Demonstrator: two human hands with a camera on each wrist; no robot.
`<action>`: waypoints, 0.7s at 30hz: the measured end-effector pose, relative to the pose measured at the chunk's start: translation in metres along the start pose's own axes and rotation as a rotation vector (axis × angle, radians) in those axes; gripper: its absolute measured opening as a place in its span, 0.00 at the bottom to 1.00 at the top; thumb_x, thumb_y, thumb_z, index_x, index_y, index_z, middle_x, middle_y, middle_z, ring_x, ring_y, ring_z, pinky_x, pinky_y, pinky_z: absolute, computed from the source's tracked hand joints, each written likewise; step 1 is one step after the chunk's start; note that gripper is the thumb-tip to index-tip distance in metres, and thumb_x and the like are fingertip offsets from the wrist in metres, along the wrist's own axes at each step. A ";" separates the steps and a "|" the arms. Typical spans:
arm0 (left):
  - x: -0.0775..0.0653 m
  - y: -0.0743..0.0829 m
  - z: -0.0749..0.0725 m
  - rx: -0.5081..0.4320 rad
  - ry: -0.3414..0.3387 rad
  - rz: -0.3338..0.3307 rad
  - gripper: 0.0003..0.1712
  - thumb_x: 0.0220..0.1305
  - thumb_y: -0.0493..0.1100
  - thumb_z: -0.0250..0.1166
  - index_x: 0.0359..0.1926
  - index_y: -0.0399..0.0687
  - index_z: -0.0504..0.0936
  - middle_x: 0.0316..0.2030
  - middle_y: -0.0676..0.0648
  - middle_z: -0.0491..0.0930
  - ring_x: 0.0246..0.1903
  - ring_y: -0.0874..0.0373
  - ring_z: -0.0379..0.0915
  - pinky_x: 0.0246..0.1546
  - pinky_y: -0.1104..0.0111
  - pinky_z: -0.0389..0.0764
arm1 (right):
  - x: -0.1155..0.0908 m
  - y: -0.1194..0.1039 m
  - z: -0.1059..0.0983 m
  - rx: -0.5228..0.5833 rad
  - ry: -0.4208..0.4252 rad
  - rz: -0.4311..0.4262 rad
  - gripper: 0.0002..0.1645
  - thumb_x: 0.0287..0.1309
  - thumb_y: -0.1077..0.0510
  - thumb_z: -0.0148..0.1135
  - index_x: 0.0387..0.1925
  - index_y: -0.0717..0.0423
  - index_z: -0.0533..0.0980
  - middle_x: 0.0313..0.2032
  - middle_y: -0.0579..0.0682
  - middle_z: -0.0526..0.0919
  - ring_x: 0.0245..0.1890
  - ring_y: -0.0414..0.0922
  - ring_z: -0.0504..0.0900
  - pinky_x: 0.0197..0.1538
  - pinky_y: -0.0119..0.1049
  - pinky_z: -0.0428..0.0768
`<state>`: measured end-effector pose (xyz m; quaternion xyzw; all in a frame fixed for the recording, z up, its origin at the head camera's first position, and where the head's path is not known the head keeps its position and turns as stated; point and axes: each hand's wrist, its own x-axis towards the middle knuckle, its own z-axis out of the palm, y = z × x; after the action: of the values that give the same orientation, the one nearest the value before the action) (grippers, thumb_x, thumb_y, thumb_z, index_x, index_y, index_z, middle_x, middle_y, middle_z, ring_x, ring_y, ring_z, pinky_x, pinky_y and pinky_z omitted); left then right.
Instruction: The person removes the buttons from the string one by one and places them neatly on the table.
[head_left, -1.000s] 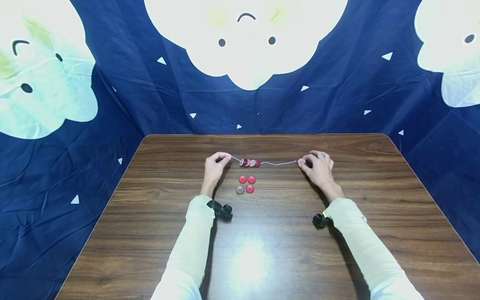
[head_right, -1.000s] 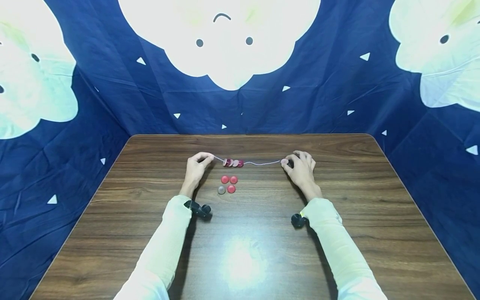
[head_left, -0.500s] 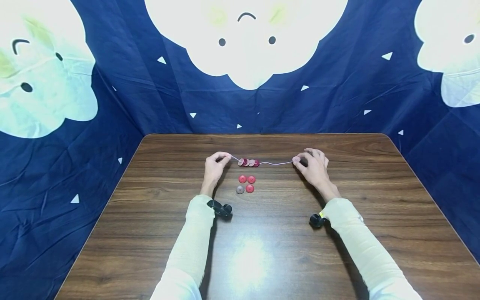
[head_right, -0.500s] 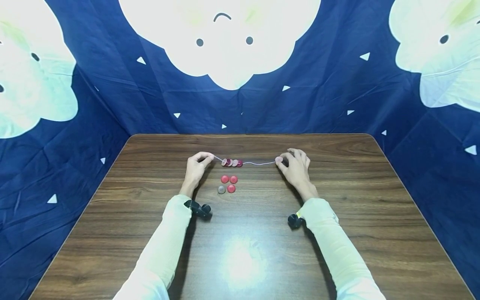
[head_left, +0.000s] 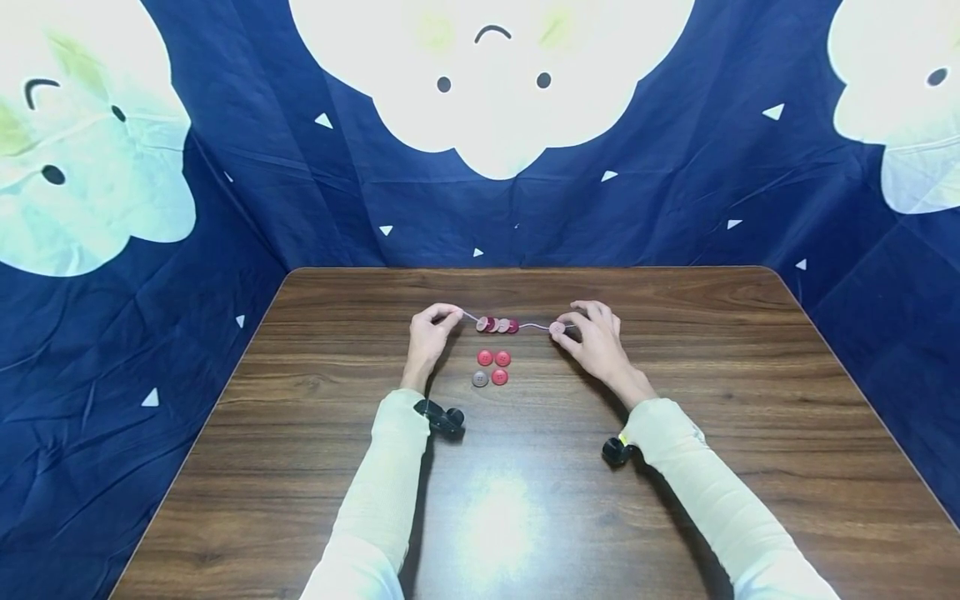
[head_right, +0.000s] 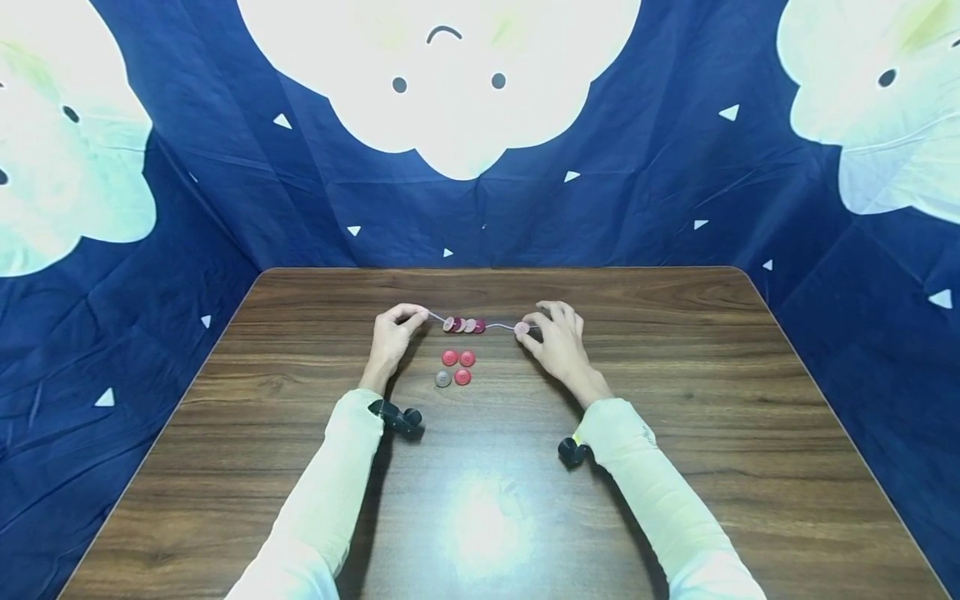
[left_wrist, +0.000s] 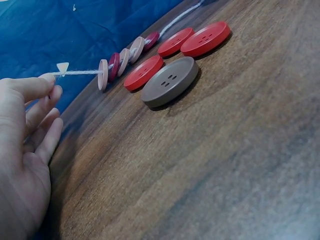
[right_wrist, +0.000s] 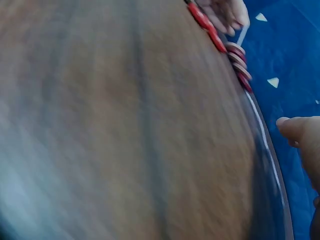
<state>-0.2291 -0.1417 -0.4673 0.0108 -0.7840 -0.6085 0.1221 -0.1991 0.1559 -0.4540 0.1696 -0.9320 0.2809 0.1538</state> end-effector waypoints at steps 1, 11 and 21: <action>0.000 0.000 0.000 -0.002 0.000 -0.001 0.06 0.58 0.41 0.68 0.35 0.43 0.86 0.36 0.44 0.85 0.38 0.61 0.77 0.44 0.72 0.74 | 0.000 -0.002 0.002 -0.006 -0.012 -0.009 0.17 0.56 0.47 0.67 0.43 0.51 0.81 0.59 0.58 0.72 0.63 0.59 0.60 0.59 0.58 0.56; 0.000 -0.001 0.000 -0.019 -0.001 0.000 0.06 0.58 0.41 0.68 0.35 0.43 0.86 0.36 0.44 0.85 0.37 0.62 0.77 0.44 0.72 0.74 | -0.002 -0.020 0.014 -0.012 -0.051 -0.088 0.15 0.55 0.47 0.67 0.42 0.48 0.81 0.59 0.58 0.71 0.63 0.58 0.61 0.60 0.59 0.56; 0.001 -0.002 0.000 -0.027 0.002 -0.001 0.06 0.58 0.41 0.69 0.35 0.43 0.86 0.34 0.45 0.85 0.35 0.64 0.77 0.42 0.73 0.75 | -0.004 -0.036 0.020 -0.006 -0.198 -0.157 0.15 0.55 0.44 0.67 0.42 0.43 0.82 0.62 0.59 0.68 0.65 0.58 0.57 0.60 0.59 0.56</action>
<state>-0.2306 -0.1424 -0.4686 0.0104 -0.7756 -0.6190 0.1227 -0.1852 0.1168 -0.4542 0.2685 -0.9274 0.2469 0.0832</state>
